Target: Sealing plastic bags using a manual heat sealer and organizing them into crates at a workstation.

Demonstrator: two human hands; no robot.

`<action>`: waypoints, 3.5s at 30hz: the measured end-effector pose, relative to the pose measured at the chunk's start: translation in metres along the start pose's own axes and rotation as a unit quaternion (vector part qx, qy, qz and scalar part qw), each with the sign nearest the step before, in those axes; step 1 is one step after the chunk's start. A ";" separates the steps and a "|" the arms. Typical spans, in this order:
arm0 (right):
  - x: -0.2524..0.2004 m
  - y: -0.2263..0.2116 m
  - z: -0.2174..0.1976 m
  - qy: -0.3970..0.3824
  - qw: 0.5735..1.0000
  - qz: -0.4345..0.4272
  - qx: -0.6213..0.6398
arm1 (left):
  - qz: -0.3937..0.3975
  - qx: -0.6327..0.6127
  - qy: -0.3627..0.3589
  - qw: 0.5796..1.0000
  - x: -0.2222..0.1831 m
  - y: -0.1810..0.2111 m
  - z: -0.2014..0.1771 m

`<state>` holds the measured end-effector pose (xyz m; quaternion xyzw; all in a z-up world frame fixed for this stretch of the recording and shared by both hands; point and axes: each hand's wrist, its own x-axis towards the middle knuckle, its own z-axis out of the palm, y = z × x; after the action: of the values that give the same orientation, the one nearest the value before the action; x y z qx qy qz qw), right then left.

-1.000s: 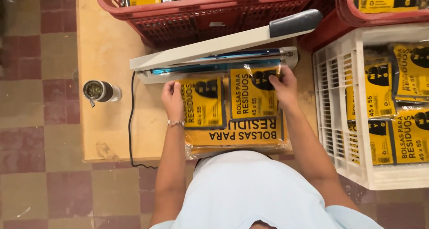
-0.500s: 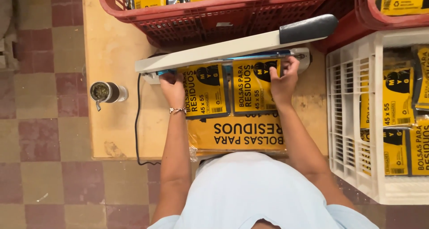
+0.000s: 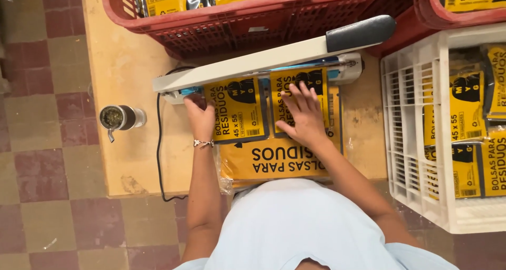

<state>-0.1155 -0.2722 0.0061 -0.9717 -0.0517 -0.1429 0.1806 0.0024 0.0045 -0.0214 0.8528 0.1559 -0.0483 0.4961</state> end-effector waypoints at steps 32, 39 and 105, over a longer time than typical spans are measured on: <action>0.162 0.013 -0.191 0.147 0.945 -0.226 -0.185 | 0.253 0.205 0.042 0.945 -0.080 0.094 0.001; 0.175 0.051 -0.138 -0.341 0.922 0.066 -0.173 | 0.523 0.325 -0.195 0.763 -0.133 0.058 0.071; 0.156 0.086 -0.083 -0.369 0.912 0.152 -0.099 | -0.112 -0.179 -0.287 0.934 0.269 0.377 0.093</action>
<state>0.0244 -0.3751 0.0977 -0.9643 0.0483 0.2505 0.0714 0.3820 -0.1901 0.1812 0.6768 0.1079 -0.3174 0.6554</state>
